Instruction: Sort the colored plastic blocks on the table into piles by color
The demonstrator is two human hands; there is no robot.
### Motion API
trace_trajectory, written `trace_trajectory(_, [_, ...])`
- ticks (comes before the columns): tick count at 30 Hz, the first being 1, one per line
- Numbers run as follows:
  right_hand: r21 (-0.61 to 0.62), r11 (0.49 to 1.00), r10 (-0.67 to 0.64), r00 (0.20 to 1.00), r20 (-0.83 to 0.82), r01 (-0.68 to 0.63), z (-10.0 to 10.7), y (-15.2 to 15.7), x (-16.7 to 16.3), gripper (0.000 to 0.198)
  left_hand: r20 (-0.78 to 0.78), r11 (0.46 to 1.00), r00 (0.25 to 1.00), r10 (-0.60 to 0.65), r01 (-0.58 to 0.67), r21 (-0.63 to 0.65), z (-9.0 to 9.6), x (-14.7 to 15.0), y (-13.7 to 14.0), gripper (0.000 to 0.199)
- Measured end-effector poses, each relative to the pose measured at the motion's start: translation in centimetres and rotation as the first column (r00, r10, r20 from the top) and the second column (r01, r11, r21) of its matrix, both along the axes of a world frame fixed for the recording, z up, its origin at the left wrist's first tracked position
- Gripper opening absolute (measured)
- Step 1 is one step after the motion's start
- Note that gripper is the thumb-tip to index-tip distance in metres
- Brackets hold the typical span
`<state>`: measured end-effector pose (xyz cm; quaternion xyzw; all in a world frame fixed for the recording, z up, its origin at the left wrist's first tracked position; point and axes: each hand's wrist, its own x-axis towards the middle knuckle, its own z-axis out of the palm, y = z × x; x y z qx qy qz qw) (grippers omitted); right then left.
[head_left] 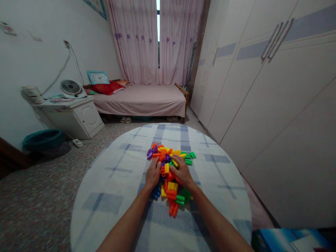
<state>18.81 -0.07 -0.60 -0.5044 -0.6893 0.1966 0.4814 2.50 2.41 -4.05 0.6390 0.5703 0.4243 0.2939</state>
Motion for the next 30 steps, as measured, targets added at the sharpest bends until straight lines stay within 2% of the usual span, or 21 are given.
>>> trace_trajectory(4, [0.041,0.977,0.202,0.973,0.111,-0.208,2.4,-0.9,-2.0,0.043,0.112,0.993,0.987,-0.117,0.115,0.018,0.8,-0.7,0.2,0.038])
trace_trajectory(6, [0.053,0.968,0.232,0.958,0.167,-0.244,3.4,-2.0,-2.2,0.043,0.161,0.990,0.978,-0.136,0.138,0.001,1.4,-1.5,0.1,0.039])
trace_trajectory(9, [0.041,0.992,0.105,0.973,0.207,-0.116,4.1,-4.5,-0.8,0.044,0.153,0.995,0.985,-0.083,0.091,-0.043,2.1,-3.3,-0.5,0.041])
trace_trajectory(12, [-0.048,0.995,-0.074,0.967,0.243,0.088,3.5,-7.9,2.3,0.047,0.008,0.998,1.000,0.029,-0.029,-0.051,2.3,-5.7,-2.1,0.045])
trace_trajectory(15, [-0.204,0.941,-0.200,0.931,0.304,0.269,1.9,-11.7,5.0,0.059,-0.163,0.992,0.984,0.076,-0.091,-0.086,2.4,-7.7,-5.0,0.059])
trace_trajectory(17, [-0.300,0.896,-0.229,0.919,0.322,0.328,0.8,-13.6,5.9,0.065,-0.231,0.989,0.973,0.020,-0.054,-0.141,2.5,-8.3,-7.3,0.068])
trace_trajectory(19, [-0.370,0.867,-0.224,0.925,0.305,0.333,-0.1,-14.8,5.8,0.069,-0.285,0.984,0.957,-0.057,0.006,-0.178,2.7,-8.1,-9.4,0.074])
trace_trajectory(21, [-0.399,0.859,-0.216,0.934,0.284,0.320,-0.8,-15.0,5.1,0.072,-0.364,0.981,0.926,-0.103,0.033,-0.193,3.0,-7.4,-10.9,0.080])
trace_trajectory(24, [-0.339,0.883,-0.237,0.931,0.277,0.325,-1.2,-14.0,3.7,0.075,-0.489,0.982,0.865,-0.110,0.018,-0.188,3.1,-6.2,-11.9,0.087])
trace_trajectory(27, [-0.283,0.902,-0.251,0.929,0.271,0.326,-1.1,-12.6,2.6,0.077,-0.544,0.985,0.831,-0.116,0.024,-0.173,2.9,-5.0,-11.8,0.093])
trace_trajectory(30, [-0.316,0.901,-0.224,0.942,0.251,0.299,-1.1,-11.4,1.9,0.080,-0.525,0.984,0.837,-0.152,0.076,-0.163,2.5,-3.9,-11.0,0.093])
